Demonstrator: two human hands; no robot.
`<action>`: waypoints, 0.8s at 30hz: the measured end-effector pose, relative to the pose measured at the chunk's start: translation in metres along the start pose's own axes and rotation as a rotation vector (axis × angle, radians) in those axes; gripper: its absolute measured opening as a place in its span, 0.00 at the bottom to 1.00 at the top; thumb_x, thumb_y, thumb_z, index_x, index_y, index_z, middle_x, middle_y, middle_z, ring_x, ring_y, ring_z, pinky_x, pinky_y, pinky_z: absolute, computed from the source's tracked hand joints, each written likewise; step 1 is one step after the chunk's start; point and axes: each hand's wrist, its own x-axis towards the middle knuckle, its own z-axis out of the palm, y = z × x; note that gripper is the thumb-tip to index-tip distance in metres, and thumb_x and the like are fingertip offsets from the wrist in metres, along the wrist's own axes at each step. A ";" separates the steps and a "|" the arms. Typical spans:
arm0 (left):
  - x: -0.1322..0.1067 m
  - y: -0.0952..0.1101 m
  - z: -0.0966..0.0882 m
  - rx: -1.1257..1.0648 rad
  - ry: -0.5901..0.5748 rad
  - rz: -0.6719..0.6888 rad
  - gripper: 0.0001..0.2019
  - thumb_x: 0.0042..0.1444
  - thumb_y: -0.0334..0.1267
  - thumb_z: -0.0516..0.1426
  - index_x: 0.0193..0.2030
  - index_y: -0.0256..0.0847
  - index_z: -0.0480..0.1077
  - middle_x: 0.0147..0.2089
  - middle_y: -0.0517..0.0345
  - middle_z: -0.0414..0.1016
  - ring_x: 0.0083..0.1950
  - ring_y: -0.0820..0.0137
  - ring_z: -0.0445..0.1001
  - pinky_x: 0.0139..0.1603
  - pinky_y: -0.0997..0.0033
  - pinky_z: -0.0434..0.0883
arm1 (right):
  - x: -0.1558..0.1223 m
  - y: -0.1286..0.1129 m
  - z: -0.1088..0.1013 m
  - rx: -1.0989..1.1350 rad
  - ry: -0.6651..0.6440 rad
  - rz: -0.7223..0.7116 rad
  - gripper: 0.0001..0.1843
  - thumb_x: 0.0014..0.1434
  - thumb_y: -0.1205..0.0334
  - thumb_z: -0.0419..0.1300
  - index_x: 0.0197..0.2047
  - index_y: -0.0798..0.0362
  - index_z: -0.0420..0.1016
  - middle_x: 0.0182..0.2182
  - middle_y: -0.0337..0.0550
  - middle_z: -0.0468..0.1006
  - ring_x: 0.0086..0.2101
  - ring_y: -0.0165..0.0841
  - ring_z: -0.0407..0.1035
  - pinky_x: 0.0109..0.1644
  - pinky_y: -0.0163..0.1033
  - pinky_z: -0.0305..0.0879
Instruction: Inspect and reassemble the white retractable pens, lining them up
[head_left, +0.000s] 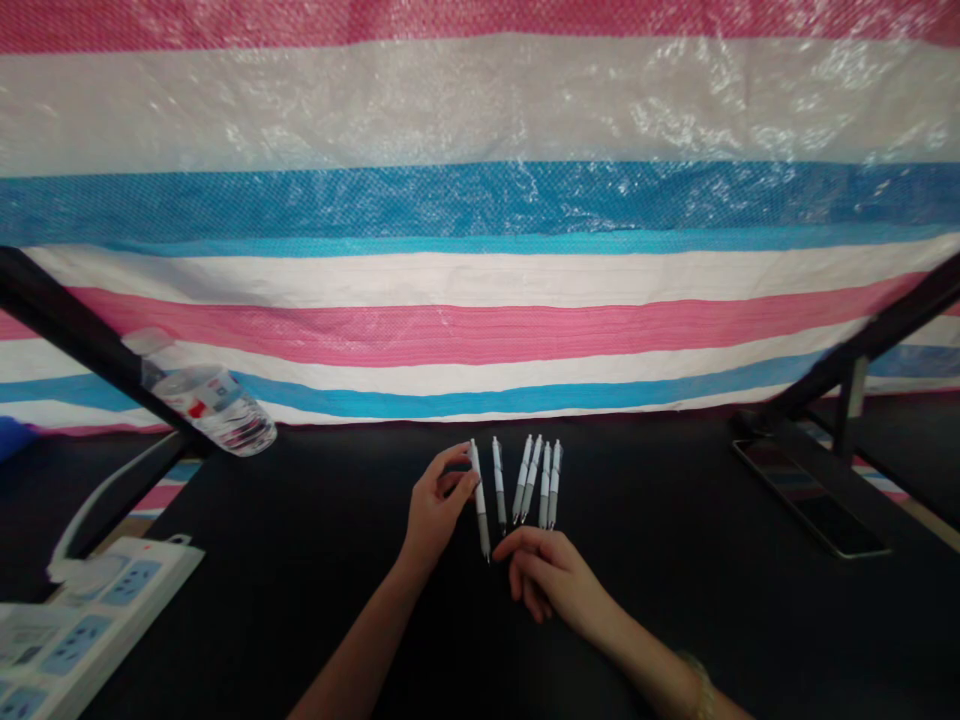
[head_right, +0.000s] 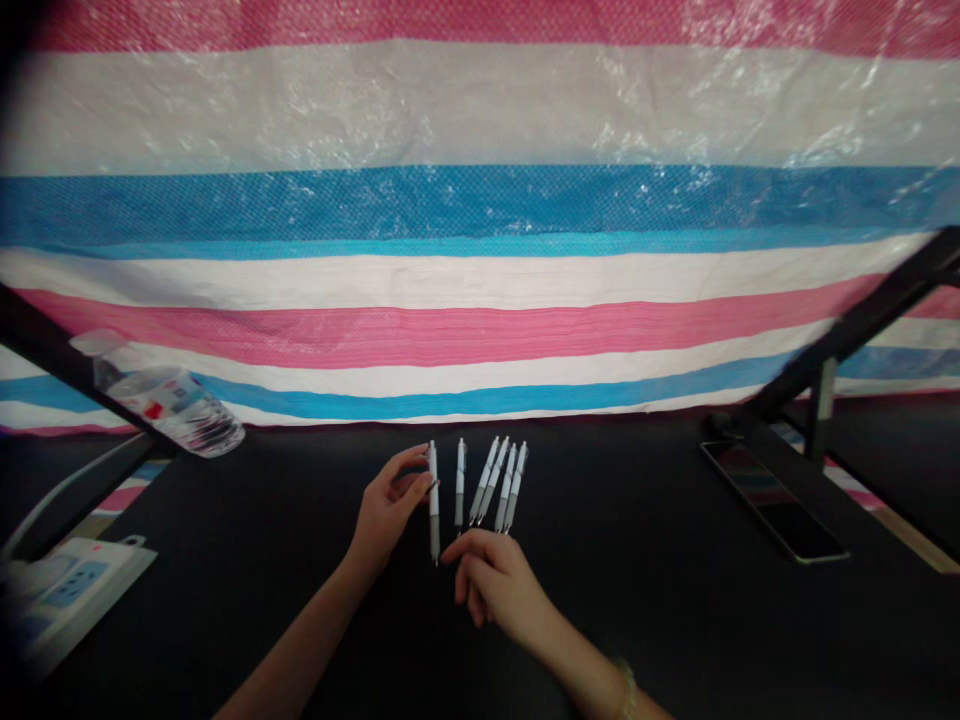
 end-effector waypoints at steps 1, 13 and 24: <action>0.001 -0.002 0.000 0.031 0.004 0.026 0.23 0.53 0.41 0.65 0.55 0.41 0.70 0.52 0.49 0.73 0.43 0.64 0.80 0.39 0.68 0.77 | 0.000 -0.001 0.000 -0.007 0.003 -0.001 0.17 0.55 0.53 0.52 0.40 0.57 0.72 0.19 0.34 0.72 0.12 0.23 0.58 0.15 0.29 0.49; -0.002 0.002 -0.005 0.406 -0.319 0.253 0.22 0.53 0.32 0.61 0.56 0.45 0.72 0.57 0.46 0.71 0.56 0.57 0.72 0.52 0.56 0.75 | -0.012 -0.022 -0.010 -0.606 0.384 -0.418 0.09 0.62 0.65 0.52 0.39 0.52 0.74 0.29 0.43 0.75 0.30 0.34 0.69 0.34 0.38 0.65; -0.008 -0.001 -0.002 0.715 -0.517 0.388 0.21 0.48 0.33 0.68 0.50 0.43 0.75 0.51 0.49 0.72 0.53 0.58 0.71 0.55 0.56 0.70 | -0.008 -0.018 -0.027 -1.342 0.391 -0.548 0.25 0.61 0.65 0.56 0.62 0.52 0.67 0.64 0.52 0.65 0.65 0.49 0.52 0.64 0.57 0.57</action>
